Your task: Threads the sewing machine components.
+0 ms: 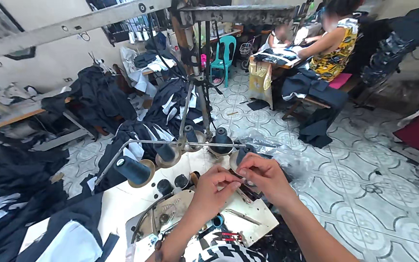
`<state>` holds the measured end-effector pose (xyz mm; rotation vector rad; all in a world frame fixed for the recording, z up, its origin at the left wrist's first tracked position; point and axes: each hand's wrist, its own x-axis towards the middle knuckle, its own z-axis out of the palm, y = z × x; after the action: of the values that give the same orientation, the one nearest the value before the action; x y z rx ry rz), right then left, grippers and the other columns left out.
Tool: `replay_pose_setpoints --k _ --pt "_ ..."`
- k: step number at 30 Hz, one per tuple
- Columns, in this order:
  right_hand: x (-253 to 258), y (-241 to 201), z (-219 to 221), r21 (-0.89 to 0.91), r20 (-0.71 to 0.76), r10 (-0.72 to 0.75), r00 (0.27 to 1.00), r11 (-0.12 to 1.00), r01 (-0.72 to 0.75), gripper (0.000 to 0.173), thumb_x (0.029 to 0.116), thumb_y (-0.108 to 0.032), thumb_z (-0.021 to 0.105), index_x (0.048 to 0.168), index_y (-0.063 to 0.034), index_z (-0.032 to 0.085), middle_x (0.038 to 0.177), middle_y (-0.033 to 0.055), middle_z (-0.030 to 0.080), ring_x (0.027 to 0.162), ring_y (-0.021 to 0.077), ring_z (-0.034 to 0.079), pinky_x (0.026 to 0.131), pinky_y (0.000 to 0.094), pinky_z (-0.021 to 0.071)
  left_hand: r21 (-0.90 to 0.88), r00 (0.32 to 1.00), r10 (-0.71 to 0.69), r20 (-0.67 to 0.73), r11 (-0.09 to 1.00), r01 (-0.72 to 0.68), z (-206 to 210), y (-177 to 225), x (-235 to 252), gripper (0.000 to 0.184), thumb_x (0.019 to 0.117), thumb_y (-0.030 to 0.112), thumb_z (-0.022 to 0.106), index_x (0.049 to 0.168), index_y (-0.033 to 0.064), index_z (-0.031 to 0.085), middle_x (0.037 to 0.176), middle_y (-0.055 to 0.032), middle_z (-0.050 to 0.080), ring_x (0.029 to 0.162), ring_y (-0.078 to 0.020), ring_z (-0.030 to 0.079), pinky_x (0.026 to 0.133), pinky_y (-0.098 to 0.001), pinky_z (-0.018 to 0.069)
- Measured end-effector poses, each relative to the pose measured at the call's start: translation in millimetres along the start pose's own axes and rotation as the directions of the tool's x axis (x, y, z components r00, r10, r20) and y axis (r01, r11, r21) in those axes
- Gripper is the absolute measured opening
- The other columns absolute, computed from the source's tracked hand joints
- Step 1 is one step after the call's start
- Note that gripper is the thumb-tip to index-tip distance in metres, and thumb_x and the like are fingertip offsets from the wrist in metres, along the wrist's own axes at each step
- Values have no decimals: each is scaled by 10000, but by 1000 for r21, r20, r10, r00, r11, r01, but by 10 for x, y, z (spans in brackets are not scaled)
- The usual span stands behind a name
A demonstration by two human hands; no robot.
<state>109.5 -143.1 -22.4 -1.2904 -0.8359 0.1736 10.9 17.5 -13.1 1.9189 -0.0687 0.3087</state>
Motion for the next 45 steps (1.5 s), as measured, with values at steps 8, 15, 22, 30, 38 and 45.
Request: replay_pose_setpoints --k 8,15,22,30,38,45 --pt "58 -21 -40 140 -89 144 986 982 -131 141 942 -92 645 850 -161 726 842 -114 666 690 -32 584 659 150 514 368 918 -113 379 929 -38 70 -179 -149 198 968 180 683 1041 12 759 1097 -185 664 998 -283 663 880 -439 557" --pt "77 -42 -15 192 -103 164 981 971 -143 161 933 -74 647 825 -163 727 827 -103 668 688 -26 586 660 147 512 291 985 154 -83 949 -124 37 -86 -93 323 1031 258 552 888 30 732 768 -32 633 673 -42 574 624 -197 485" --pt "90 -42 11 210 -88 134 987 971 -113 138 929 -90 670 839 -166 742 838 -97 682 709 -21 609 675 160 533 49 983 88 -163 995 -81 103 85 70 148 918 178 730 973 49 777 948 -14 666 858 11 646 757 -120 550" --pt "38 -1 -58 177 12 39 999 983 -40 109 935 -225 728 1008 -157 774 985 -113 701 864 -18 646 785 175 557 13 973 141 -184 990 -142 118 112 111 121 908 131 734 904 14 765 874 0 643 806 33 632 741 -104 548" --pt "50 -52 -138 52 88 -138 986 990 134 46 922 -209 747 917 -171 773 949 -113 681 902 -39 635 797 141 554 165 949 259 -182 959 -230 92 157 113 132 902 165 738 865 41 768 848 -8 631 803 35 617 740 -95 527" --pt "230 -231 -152 42 -301 -266 916 956 291 78 956 -291 709 917 -287 776 924 -148 704 864 -20 652 791 173 556 171 933 328 -147 938 -302 64 167 102 245 929 180 717 1130 45 757 991 -65 681 871 -18 675 771 -136 571"
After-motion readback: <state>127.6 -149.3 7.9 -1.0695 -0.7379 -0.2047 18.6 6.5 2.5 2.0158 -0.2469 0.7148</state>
